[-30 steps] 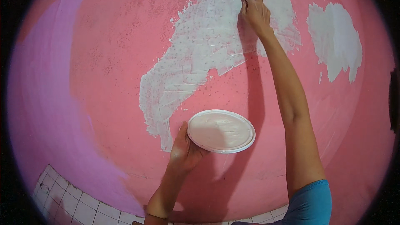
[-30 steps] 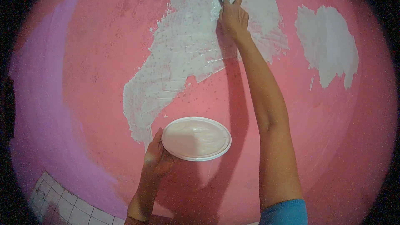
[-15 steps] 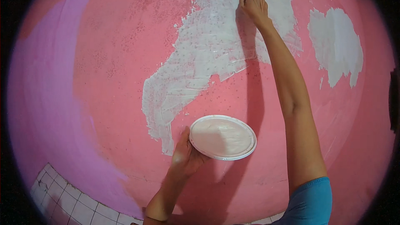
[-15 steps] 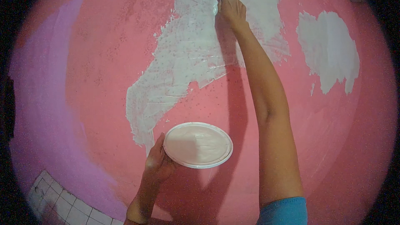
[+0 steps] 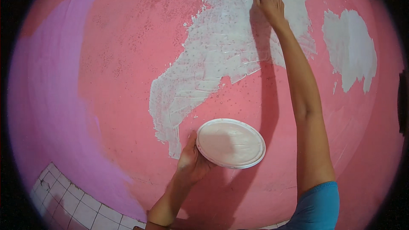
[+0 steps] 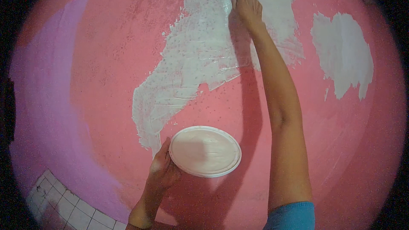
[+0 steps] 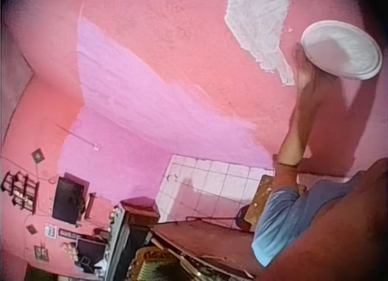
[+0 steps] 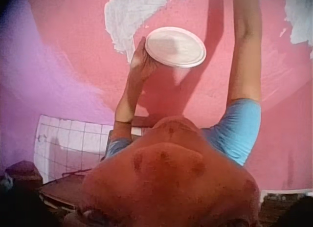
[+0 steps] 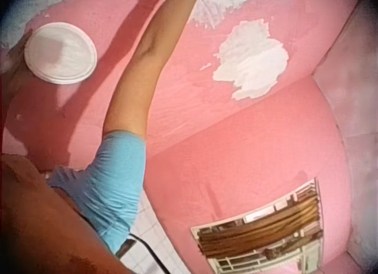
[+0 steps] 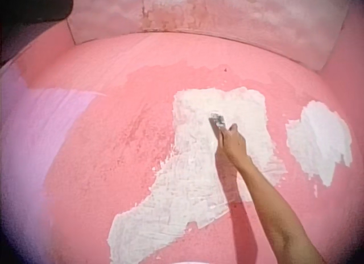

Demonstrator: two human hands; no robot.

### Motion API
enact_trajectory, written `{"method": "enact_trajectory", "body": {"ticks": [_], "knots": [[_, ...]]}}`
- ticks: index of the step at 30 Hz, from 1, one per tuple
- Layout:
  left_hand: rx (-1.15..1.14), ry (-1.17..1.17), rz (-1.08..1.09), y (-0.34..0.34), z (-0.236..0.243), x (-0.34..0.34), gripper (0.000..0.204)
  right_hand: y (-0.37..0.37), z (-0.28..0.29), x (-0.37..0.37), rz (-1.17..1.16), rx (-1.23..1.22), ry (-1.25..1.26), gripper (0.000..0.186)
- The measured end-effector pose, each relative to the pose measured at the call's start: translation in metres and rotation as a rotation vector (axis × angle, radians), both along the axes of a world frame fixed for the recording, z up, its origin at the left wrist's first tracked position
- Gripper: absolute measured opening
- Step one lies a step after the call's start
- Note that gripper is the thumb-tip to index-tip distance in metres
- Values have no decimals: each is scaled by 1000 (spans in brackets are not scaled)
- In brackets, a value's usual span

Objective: The person applies white plaster to a pink wall using a putty knife, repeatedly picking up plaster from a lid and spreading it across the wall surface.

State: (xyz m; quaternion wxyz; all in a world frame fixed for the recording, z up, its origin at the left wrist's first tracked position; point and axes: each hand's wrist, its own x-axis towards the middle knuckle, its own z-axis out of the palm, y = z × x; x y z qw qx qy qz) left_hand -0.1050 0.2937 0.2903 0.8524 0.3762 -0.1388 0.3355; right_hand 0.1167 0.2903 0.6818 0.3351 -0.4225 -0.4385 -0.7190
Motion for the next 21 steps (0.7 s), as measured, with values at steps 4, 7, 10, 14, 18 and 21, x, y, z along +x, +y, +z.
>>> {"method": "enact_trajectory", "body": {"ticks": [4, 7, 10, 14, 18, 21], "knots": [[11, -10, -39, 3, -4, 0, 59, 7, -12, 3, -137, -117, 136, 27], [-105, -29, -117, 9, -14, 4, 57, 6, -91, 13, 3, -171, 95, 25], [-251, -360, -557, 17, -28, 8, 57, -13, -175, 16, 38, -289, 180, 28], [-174, -261, -450, 22, -28, 7, 56, -34, -188, 2, 59, -377, 248, 31], [-89, 37, -67, -4, -4, 2, 57, -32, -100, 9, 53, -146, 35, 32], [-217, -283, -509, 7, -18, 12, 58, -27, -64, 20, 24, -109, 53, 31]]}}
